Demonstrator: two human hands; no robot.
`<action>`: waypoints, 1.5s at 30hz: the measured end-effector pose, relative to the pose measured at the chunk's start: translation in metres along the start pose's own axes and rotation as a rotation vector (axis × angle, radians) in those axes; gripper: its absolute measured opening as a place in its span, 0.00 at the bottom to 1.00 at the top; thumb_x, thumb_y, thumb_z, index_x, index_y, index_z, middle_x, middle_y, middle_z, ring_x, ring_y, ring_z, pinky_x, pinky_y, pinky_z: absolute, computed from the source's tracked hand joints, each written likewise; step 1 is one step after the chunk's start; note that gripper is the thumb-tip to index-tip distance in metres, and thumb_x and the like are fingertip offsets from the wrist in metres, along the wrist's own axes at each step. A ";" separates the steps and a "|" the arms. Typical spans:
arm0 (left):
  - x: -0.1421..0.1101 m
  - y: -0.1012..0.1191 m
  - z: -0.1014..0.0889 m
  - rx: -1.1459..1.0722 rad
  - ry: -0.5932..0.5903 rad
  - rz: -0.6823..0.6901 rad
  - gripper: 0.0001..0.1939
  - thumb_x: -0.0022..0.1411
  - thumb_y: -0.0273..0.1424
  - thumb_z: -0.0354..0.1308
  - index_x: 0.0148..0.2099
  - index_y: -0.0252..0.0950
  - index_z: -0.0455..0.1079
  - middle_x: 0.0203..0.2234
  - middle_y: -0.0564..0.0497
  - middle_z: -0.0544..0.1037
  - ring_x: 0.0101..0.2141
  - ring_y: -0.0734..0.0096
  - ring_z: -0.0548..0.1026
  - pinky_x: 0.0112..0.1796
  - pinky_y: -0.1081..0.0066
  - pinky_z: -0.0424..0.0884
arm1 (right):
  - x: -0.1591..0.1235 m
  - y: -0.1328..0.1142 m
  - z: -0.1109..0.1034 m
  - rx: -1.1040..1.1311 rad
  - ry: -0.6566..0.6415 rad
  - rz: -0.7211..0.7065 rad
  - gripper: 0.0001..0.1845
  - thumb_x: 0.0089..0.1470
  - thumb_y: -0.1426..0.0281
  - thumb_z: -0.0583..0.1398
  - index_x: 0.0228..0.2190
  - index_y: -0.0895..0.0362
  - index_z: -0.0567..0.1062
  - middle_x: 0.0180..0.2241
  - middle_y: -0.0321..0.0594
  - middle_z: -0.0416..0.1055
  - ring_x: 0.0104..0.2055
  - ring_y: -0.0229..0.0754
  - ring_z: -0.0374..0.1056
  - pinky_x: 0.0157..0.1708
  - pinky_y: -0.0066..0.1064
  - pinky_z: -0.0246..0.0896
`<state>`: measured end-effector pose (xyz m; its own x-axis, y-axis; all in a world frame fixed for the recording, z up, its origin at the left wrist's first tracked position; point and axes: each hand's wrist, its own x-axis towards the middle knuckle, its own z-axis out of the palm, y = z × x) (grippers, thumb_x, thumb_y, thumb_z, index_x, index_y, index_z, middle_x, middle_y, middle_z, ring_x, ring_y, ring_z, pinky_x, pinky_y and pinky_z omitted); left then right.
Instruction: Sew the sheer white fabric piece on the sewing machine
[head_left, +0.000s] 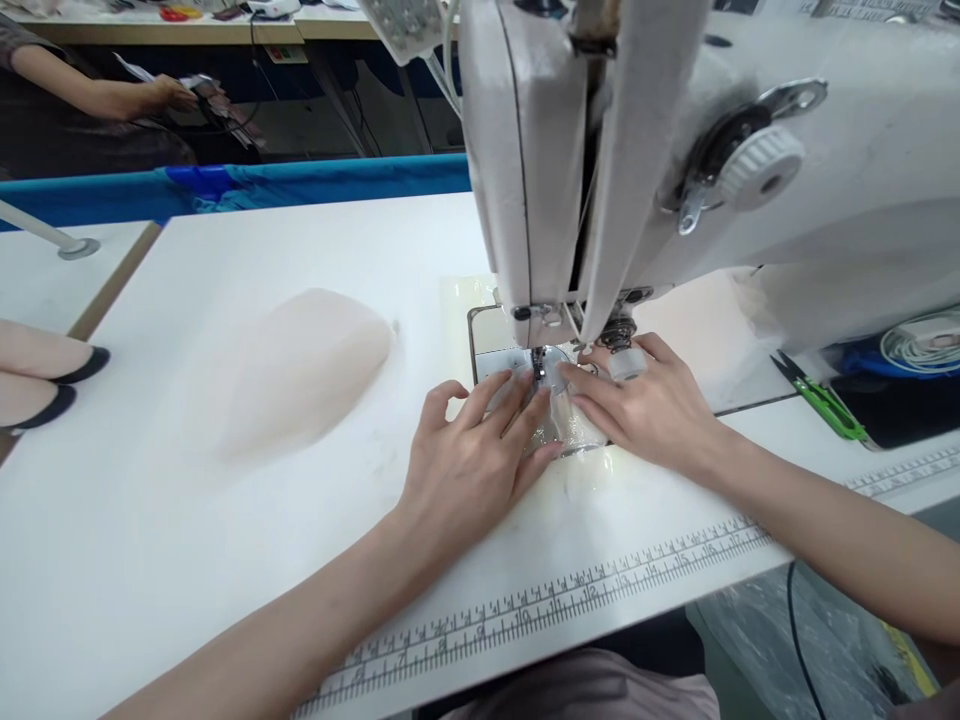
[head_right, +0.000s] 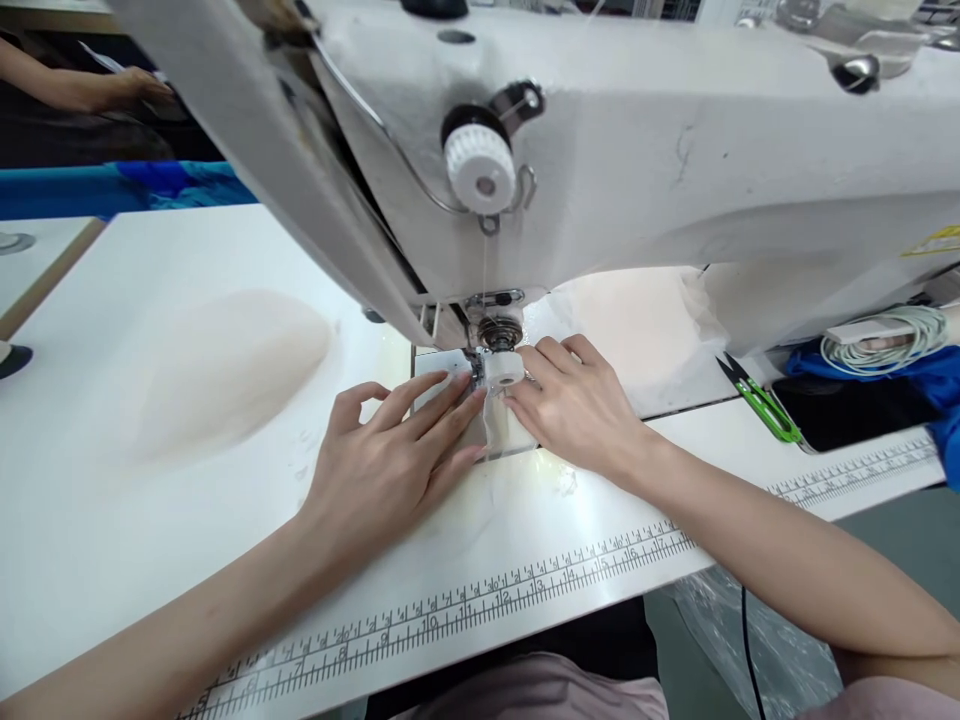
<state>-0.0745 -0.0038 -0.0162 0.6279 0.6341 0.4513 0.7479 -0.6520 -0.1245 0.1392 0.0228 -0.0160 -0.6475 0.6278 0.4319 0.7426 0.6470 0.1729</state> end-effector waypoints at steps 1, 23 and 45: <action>0.000 0.000 -0.003 0.007 0.006 0.003 0.17 0.69 0.36 0.51 0.54 0.34 0.70 0.49 0.46 0.77 0.49 0.58 0.73 0.43 0.57 0.61 | -0.001 0.001 -0.002 0.056 0.023 -0.021 0.13 0.62 0.70 0.55 0.42 0.58 0.77 0.41 0.42 0.76 0.39 0.44 0.68 0.39 0.37 0.55; -0.005 0.002 -0.051 -0.495 -0.475 -0.366 0.09 0.68 0.37 0.47 0.44 0.39 0.64 0.31 0.53 0.77 0.26 0.69 0.75 0.23 0.73 0.66 | -0.007 -0.001 -0.020 0.738 -0.270 0.073 0.10 0.55 0.75 0.61 0.41 0.59 0.75 0.35 0.38 0.72 0.30 0.36 0.67 0.27 0.28 0.61; 0.009 -0.019 -0.019 -0.376 -0.281 0.122 0.15 0.68 0.32 0.47 0.40 0.41 0.77 0.23 0.51 0.72 0.28 0.69 0.68 0.32 0.65 0.61 | -0.007 -0.006 -0.013 0.411 0.090 -0.048 0.08 0.55 0.73 0.59 0.29 0.55 0.79 0.36 0.35 0.78 0.40 0.44 0.67 0.39 0.37 0.58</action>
<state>-0.0875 0.0066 0.0075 0.7787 0.5979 0.1903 0.5685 -0.8006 0.1894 0.1417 0.0088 -0.0085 -0.6485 0.5643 0.5109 0.5703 0.8047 -0.1649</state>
